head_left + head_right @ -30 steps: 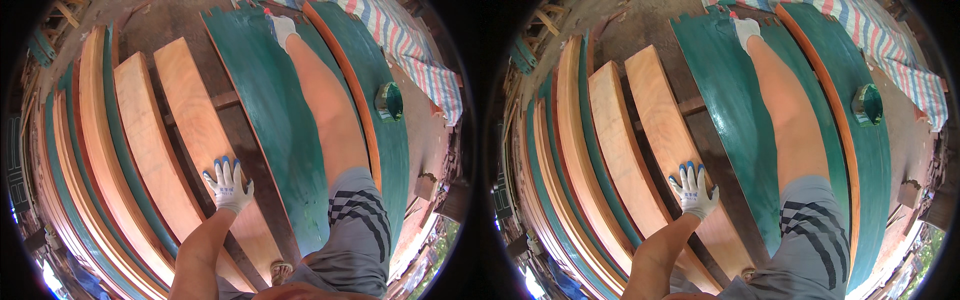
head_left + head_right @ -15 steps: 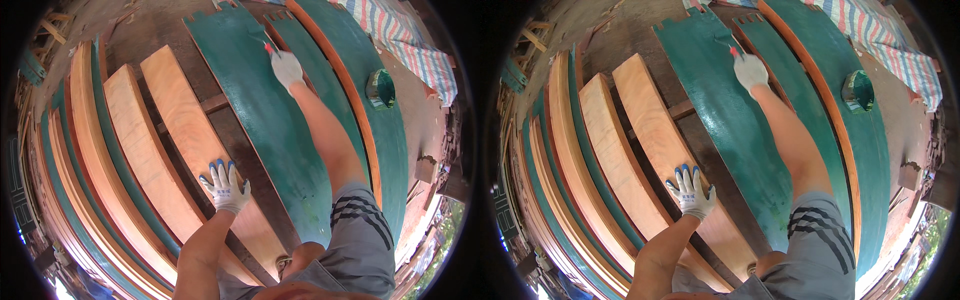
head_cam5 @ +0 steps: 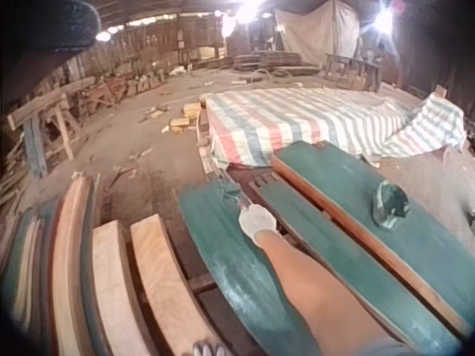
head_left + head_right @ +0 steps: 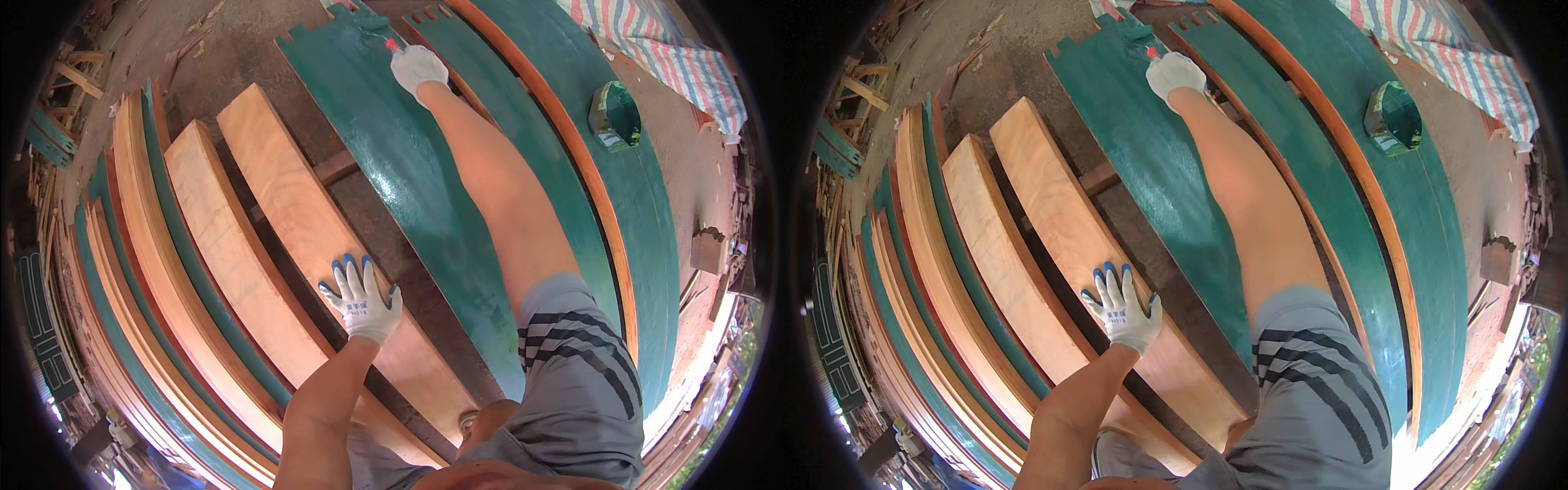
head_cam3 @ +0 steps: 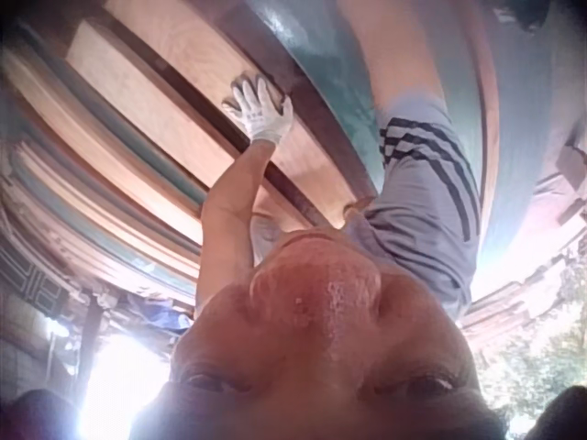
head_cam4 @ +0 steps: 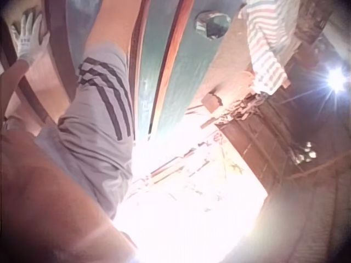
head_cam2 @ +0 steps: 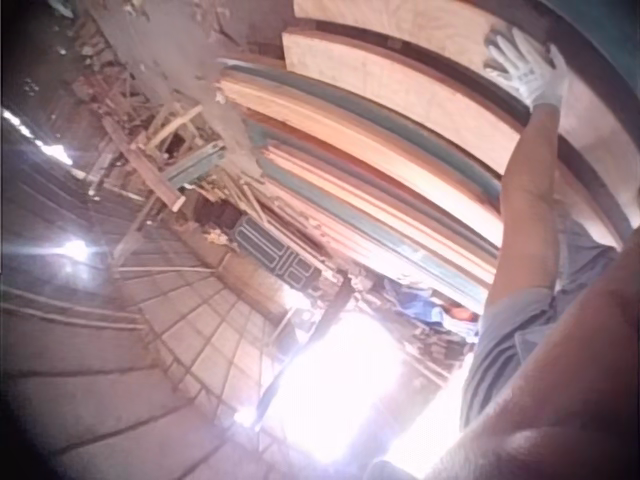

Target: The person paints wooden planks with green paint using a small roller. They dip the roller into a paint container and apply paint along the length of each plank, moving from one plank to the next.

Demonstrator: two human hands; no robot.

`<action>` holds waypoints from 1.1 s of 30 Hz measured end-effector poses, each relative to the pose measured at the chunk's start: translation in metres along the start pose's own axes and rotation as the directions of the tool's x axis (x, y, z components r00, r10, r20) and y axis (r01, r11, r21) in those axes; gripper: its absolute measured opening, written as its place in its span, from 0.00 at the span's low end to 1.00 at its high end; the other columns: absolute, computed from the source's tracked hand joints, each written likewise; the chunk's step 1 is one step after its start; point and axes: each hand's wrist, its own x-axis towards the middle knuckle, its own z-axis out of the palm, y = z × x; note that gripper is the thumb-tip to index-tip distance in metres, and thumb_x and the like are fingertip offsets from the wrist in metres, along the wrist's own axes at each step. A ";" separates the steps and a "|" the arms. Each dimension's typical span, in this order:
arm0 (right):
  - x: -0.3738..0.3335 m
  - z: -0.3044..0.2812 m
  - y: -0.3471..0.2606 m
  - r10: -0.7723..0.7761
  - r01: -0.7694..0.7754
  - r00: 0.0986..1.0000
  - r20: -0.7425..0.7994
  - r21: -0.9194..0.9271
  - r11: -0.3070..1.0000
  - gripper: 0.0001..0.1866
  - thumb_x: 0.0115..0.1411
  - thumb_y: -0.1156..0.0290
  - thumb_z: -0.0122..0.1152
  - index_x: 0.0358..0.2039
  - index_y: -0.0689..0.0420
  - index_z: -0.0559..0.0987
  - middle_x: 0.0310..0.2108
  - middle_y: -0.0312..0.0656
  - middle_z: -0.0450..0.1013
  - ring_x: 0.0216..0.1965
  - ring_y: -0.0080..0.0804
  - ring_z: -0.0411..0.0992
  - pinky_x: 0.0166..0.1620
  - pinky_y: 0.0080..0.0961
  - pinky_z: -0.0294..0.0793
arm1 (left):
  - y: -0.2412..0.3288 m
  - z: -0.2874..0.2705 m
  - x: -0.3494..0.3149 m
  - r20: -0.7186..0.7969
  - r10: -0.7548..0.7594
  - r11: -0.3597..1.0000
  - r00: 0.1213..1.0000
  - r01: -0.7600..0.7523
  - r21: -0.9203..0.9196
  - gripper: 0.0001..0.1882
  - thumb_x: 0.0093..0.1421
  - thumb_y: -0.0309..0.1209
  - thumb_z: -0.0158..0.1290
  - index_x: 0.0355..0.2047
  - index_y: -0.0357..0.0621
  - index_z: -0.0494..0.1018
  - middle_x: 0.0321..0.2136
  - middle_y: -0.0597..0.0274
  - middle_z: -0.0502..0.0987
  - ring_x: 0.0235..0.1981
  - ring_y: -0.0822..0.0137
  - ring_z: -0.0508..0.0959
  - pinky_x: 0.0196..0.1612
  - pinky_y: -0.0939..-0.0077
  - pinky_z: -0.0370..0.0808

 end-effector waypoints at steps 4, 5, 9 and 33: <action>-0.074 -0.016 0.033 -0.002 0.010 0.995 0.100 -0.075 0.997 0.28 0.75 0.54 0.40 0.47 0.61 0.86 0.52 0.58 0.82 0.55 0.58 0.80 0.59 0.54 0.77 | -0.003 -0.002 -0.006 0.015 -0.033 0.999 0.999 0.033 0.010 0.47 0.63 0.52 0.59 0.76 0.46 0.56 0.80 0.42 0.46 0.81 0.36 0.40 0.73 0.18 0.27; -0.095 -0.020 0.053 -0.038 0.046 0.996 0.079 -0.102 0.994 0.28 0.76 0.54 0.40 0.46 0.62 0.85 0.51 0.58 0.82 0.54 0.59 0.80 0.58 0.54 0.77 | -0.002 -0.002 -0.006 0.022 -0.035 0.999 0.999 0.035 0.004 0.47 0.63 0.52 0.58 0.76 0.45 0.56 0.80 0.42 0.46 0.81 0.36 0.40 0.73 0.18 0.27; -0.133 -0.050 0.062 -0.119 0.123 0.991 0.064 -0.058 0.991 0.27 0.77 0.53 0.41 0.44 0.62 0.83 0.48 0.57 0.82 0.51 0.60 0.80 0.57 0.53 0.78 | -0.002 -0.003 -0.006 0.038 -0.043 0.999 0.998 0.043 0.016 0.47 0.64 0.53 0.58 0.76 0.45 0.56 0.80 0.42 0.45 0.81 0.36 0.39 0.73 0.18 0.27; -0.120 -0.053 0.101 -0.245 0.226 0.967 -0.065 -0.213 0.951 0.18 0.76 0.62 0.45 0.43 0.61 0.81 0.42 0.50 0.80 0.46 0.54 0.81 0.51 0.51 0.80 | 0.005 -0.003 0.001 -0.006 -0.009 0.996 1.000 0.010 0.084 0.47 0.64 0.53 0.57 0.76 0.42 0.56 0.80 0.42 0.47 0.81 0.36 0.40 0.75 0.20 0.28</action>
